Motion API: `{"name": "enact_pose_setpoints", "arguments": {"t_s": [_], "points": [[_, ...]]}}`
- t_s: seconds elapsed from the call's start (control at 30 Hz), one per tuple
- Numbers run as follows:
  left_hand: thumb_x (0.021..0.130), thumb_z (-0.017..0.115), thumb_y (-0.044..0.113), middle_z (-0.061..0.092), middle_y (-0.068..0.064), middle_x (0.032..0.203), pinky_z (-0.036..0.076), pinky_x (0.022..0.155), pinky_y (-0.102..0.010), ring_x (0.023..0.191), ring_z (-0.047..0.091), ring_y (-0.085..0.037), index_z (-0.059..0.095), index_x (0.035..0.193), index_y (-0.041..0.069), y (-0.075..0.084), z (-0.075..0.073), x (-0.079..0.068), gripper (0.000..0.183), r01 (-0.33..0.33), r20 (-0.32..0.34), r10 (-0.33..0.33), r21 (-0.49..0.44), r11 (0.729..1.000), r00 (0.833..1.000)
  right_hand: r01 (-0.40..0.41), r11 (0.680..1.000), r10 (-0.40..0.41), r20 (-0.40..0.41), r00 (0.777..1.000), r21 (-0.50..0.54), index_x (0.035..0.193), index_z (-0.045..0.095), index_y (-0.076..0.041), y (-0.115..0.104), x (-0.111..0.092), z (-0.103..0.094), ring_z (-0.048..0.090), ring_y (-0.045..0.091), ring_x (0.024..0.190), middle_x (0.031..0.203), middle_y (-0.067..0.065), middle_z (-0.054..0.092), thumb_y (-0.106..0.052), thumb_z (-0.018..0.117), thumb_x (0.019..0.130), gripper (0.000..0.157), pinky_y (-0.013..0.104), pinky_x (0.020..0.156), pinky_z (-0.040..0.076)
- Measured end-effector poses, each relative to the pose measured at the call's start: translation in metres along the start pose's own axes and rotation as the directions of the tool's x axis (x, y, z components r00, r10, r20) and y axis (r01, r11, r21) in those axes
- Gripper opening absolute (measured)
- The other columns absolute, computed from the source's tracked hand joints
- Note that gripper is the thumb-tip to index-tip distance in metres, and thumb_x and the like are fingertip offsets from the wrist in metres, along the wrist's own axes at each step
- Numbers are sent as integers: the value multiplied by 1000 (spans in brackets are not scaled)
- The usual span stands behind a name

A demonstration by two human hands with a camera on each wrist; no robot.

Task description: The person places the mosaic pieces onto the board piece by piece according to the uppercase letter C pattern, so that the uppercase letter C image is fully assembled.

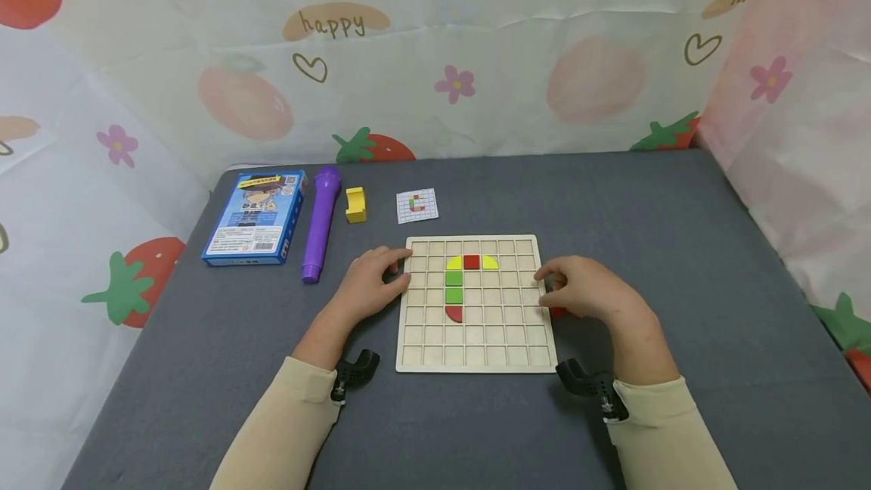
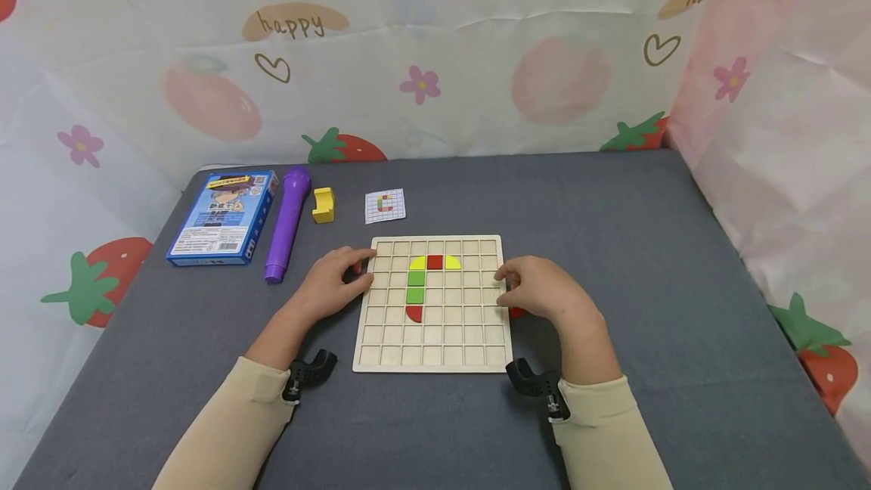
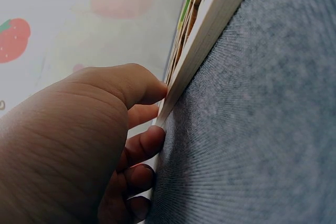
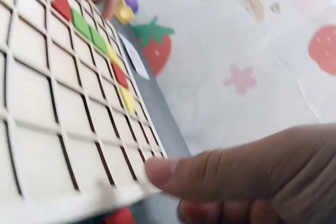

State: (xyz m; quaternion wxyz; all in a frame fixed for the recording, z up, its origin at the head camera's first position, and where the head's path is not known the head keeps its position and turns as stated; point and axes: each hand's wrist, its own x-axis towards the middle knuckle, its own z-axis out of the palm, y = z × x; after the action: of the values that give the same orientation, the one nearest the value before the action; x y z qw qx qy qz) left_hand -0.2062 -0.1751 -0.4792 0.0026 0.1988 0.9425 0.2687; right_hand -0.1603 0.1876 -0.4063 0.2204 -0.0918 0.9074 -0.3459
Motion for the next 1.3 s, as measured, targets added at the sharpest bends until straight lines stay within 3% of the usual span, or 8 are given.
{"name": "enact_pose_setpoints", "arguments": {"t_s": [0.2, 0.33, 0.5, 0.77, 1.03, 1.2, 1.3], "points": [[98, 65, 26, 54, -2, 90, 35, 80, -43, 82, 47, -21, 66, 138, 12, 0, 1, 0, 42, 2, 1, -2, -2, 1000, 1000, -101, 995, 101, 7, 995, -7, 115, 60, 6, 18, -6, -10, 55, 23, 68, 76, 8, 61, -10, 79, 86, 38, 37, 65, 44], [98, 65, 26, 54, -1, 89, 35, 79, -43, 81, 47, -21, 66, 138, 12, -1, 1, 0, 42, -2, 0, 2, -2, 1000, 1000, -143, 989, 143, -2, 990, -46, 102, 61, 1, 30, -8, -15, 52, 25, 76, 85, 9, 59, -10, 83, 79, 34, 37, 67, 42], [98, 65, 26, 54, -2, 89, 35, 79, -43, 82, 47, -22, 66, 138, 12, 0, 0, 0, 42, -4, 4, 4, -2, 1000, 1000, -146, 989, 147, 22, 989, -21, 90, 64, -3, 40, -7, -17, 49, 20, 72, 78, 4, 54, -11, 85, 78, 25, 34, 64, 39], [98, 65, 26, 53, -2, 90, 35, 79, -43, 81, 47, -22, 66, 138, 11, 0, 0, 0, 42, 3, 9, -3, -4, 1000, 1000, -129, 992, 129, 15, 991, -4, 95, 70, -1, 39, -8, -17, 52, 21, 74, 80, 5, 59, -10, 83, 79, 23, 34, 65, 41], [99, 64, 26, 53, -2, 89, 35, 79, -43, 81, 47, -21, 66, 138, 12, -1, 0, -1, 42, 0, 6, 0, -3, 1000, 1000, -90, 996, 90, -41, 995, 10, 104, 71, 2, 28, -9, -20, 54, 22, 77, 91, 9, 63, -10, 75, 84, 24, 35, 65, 45], [98, 64, 26, 53, -2, 89, 35, 79, -43, 80, 46, -22, 66, 138, 12, 0, 0, 0, 42, -4, 4, 4, -9, 1000, 1000, -18, 999, 21, -85, 996, 35, 111, 71, -2, 14, -7, -17, 58, 22, 83, 99, 7, 65, -16, 73, 87, 28, 37, 71, 47], [98, 64, 26, 53, -2, 89, 35, 79, -42, 81, 47, -22, 66, 138, 12, 0, 0, 0, 42, -5, 3, 5, -8, 1000, 1000, 46, 997, -40, -100, 994, 59, 115, 71, -4, 4, -6, -11, 58, 21, 78, 97, 6, 65, -20, 74, 90, 30, 37, 68, 46]]}}
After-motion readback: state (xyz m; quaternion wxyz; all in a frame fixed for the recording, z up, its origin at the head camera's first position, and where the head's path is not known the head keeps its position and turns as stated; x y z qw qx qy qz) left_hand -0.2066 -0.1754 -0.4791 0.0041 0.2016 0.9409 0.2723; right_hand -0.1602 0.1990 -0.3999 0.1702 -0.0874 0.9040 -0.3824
